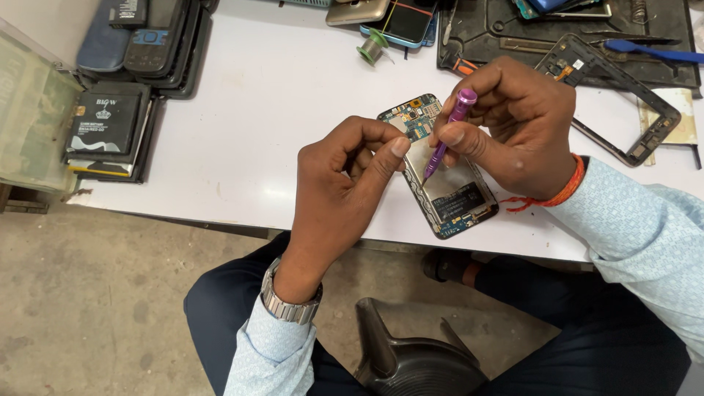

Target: The person uses a small screwdriver to unscrew and pry components inside an opened smartphone on a workbench, removes the old battery from the phone body, sets the battery aside, and continues unscrewing and adjusting parts on the main board before repositioning the phone.

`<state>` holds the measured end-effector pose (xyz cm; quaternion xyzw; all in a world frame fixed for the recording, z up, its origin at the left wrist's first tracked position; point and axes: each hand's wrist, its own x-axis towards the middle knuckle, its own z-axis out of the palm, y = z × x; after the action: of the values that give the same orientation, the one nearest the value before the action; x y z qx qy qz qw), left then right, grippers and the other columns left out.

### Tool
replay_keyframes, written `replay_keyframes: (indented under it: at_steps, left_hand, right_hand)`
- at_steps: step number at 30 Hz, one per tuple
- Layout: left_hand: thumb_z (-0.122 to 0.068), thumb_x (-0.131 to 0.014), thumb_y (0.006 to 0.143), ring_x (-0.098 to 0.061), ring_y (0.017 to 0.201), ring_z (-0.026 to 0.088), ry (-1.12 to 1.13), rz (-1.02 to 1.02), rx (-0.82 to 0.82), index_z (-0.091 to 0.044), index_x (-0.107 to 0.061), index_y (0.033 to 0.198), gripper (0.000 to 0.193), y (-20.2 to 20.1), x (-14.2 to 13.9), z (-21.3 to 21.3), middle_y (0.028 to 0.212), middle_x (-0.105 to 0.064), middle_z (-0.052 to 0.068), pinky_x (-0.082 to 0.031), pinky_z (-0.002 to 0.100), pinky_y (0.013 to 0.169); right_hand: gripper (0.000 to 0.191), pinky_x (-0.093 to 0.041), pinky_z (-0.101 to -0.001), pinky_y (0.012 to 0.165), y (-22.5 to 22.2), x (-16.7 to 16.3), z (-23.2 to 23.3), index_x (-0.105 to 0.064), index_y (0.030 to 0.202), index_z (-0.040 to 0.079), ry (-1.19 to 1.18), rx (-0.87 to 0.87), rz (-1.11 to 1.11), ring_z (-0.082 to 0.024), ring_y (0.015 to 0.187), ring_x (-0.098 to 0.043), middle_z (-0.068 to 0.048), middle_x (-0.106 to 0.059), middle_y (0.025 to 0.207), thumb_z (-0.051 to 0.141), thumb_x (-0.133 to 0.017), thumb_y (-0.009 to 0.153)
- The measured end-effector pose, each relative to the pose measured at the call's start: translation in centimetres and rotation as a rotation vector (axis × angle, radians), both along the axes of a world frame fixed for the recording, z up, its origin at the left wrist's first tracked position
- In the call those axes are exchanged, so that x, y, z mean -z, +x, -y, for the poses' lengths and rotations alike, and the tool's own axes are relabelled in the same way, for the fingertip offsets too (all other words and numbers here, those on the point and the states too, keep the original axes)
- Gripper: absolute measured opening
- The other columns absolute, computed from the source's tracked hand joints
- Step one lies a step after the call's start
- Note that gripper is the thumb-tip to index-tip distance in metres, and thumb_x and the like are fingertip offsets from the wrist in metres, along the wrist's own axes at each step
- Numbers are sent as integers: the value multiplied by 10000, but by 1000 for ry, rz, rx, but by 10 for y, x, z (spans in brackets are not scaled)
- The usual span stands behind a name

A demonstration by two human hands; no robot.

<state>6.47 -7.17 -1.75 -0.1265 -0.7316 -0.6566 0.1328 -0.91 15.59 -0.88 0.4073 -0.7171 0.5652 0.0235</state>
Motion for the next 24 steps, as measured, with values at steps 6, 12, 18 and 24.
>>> replay_keyframes:
  at_steps: [6,12,18,24]
  left_hand:
    - [-179,-721,1016,-487,594,-14,7,4,1,-26,-719,1018,153,1,1,1,781,-722,-7,-347,174,518]
    - [-182,-720,1015,-475,579,-16,-7,4,7,-30,-721,1022,152,0,1,1,772,-717,-8,-341,176,502]
    - [-180,-719,1015,-463,574,-14,-11,4,7,-30,-723,1021,151,1,1,1,767,-714,-6,-335,178,500]
    - [-179,-718,1026,-473,595,-16,0,-6,13,-29,-719,1026,150,1,1,1,781,-713,-7,-348,179,517]
  right_hand:
    - [209,-658,-244,651,1,1,0,-571,1109,-26,1,12,-2,-144,771,-754,-151,-712,917,122,-712,1063]
    - [220,-657,-241,656,2,1,-2,-574,1121,-19,-6,-5,-6,-137,759,-751,-146,-718,909,143,-713,1073]
    - [219,-656,-236,643,3,2,0,-577,1110,-23,0,-2,-9,-140,766,-753,-151,-710,925,143,-713,1066]
    - [217,-655,-238,659,5,-1,-1,-579,1116,-31,8,11,-29,-147,790,-755,-155,-713,930,134,-713,1071]
